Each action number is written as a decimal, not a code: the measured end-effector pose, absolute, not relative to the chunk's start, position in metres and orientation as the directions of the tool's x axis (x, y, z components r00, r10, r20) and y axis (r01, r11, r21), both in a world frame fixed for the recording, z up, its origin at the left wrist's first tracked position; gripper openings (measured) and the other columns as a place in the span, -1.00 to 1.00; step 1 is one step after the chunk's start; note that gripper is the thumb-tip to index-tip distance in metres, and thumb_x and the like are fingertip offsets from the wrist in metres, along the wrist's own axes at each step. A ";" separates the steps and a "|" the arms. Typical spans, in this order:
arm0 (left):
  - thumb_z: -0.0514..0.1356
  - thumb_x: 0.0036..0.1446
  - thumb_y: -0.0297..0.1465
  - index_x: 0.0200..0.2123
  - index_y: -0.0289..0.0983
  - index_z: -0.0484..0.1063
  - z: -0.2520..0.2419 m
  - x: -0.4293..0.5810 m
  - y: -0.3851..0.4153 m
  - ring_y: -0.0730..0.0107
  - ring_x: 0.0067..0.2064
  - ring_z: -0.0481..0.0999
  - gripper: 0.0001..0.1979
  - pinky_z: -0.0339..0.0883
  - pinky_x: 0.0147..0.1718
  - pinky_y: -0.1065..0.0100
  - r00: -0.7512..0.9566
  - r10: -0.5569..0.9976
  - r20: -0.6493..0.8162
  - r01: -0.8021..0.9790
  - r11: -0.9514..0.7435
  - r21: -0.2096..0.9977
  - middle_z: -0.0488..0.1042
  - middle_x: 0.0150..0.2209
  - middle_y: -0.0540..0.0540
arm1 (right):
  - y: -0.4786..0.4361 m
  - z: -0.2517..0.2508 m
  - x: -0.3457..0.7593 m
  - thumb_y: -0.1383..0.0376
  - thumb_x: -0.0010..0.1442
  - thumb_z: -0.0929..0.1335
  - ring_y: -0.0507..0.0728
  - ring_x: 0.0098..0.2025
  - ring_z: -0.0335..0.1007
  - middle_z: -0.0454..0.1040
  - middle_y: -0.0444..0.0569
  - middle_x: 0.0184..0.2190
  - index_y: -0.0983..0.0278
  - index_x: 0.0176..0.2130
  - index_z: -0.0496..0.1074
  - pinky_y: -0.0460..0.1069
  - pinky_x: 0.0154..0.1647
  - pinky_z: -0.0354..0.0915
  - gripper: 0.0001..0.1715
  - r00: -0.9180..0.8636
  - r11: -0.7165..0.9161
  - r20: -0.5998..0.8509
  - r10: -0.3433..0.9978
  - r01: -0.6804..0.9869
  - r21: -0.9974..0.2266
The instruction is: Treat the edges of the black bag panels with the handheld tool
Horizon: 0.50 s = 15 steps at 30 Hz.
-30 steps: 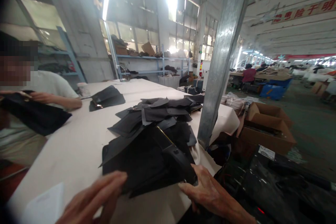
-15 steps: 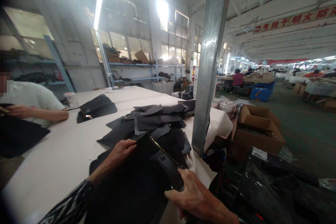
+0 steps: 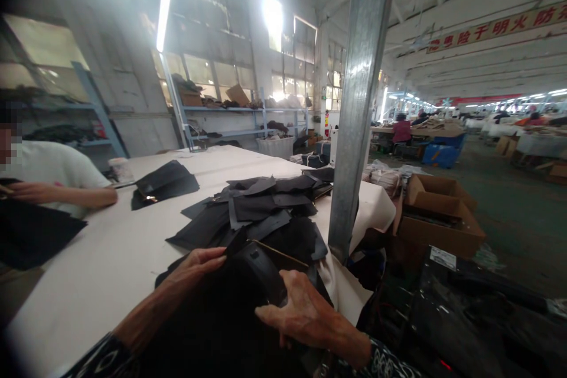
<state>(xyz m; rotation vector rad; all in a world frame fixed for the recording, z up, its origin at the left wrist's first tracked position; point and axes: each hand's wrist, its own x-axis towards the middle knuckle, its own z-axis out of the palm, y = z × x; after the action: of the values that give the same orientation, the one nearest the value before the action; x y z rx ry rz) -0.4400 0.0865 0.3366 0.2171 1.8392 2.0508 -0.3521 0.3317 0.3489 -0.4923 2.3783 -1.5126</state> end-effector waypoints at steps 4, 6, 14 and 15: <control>0.25 0.06 -0.25 -0.02 -0.41 0.39 0.342 -0.425 0.088 0.24 -0.30 0.53 -0.54 0.34 -0.29 0.34 -0.913 0.401 -0.072 -0.103 -0.056 0.993 0.52 -0.24 -0.19 | 0.326 0.340 -0.350 0.16 0.13 0.37 0.02 -0.51 0.39 0.42 -0.01 -0.39 0.36 -0.02 0.24 -0.15 -0.51 0.27 -0.50 -0.942 0.473 -0.074 -0.328 -0.096 -0.876; 0.27 0.04 -0.26 -0.02 -0.40 0.40 0.339 -0.422 0.086 0.28 -0.32 0.52 -0.54 0.34 -0.30 0.36 -0.926 0.371 -0.065 -0.098 -0.071 0.993 0.53 -0.25 -0.17 | 0.325 0.339 -0.348 0.18 0.12 0.38 0.01 -0.51 0.38 0.43 0.02 -0.34 0.34 -0.04 0.26 -0.16 -0.52 0.26 -0.53 -0.941 0.446 -0.051 -0.335 -0.111 -0.888; 0.41 -0.19 -0.26 -0.18 -0.40 0.45 0.310 -0.433 0.068 0.45 -0.43 0.48 -0.51 0.34 -0.33 0.44 -0.939 0.299 -0.168 -0.230 -0.186 0.955 0.53 -0.39 -0.10 | 0.340 0.371 -0.334 0.21 0.18 0.32 -0.01 -0.65 0.28 0.34 -0.16 -0.64 0.35 -0.35 0.28 -0.18 -0.63 0.19 -0.77 -0.900 0.288 0.064 -0.430 -0.205 -0.936; 0.41 -0.17 -0.27 -0.18 -0.39 0.45 0.310 -0.433 0.069 0.45 -0.43 0.48 -0.52 0.34 -0.33 0.44 -0.939 0.303 -0.164 -0.229 -0.195 0.954 0.54 -0.38 -0.10 | 0.343 0.373 -0.332 0.22 0.18 0.32 -0.01 -0.65 0.29 0.35 -0.17 -0.65 0.35 -0.33 0.29 -0.19 -0.63 0.18 -0.78 -0.907 0.308 0.089 -0.412 -0.230 -0.923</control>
<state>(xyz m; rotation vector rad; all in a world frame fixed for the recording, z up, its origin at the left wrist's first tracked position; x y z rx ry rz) -0.4331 0.0686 0.3096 0.0855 1.7336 2.1917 -0.3320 0.3426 0.3734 -0.5955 2.4037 -1.6528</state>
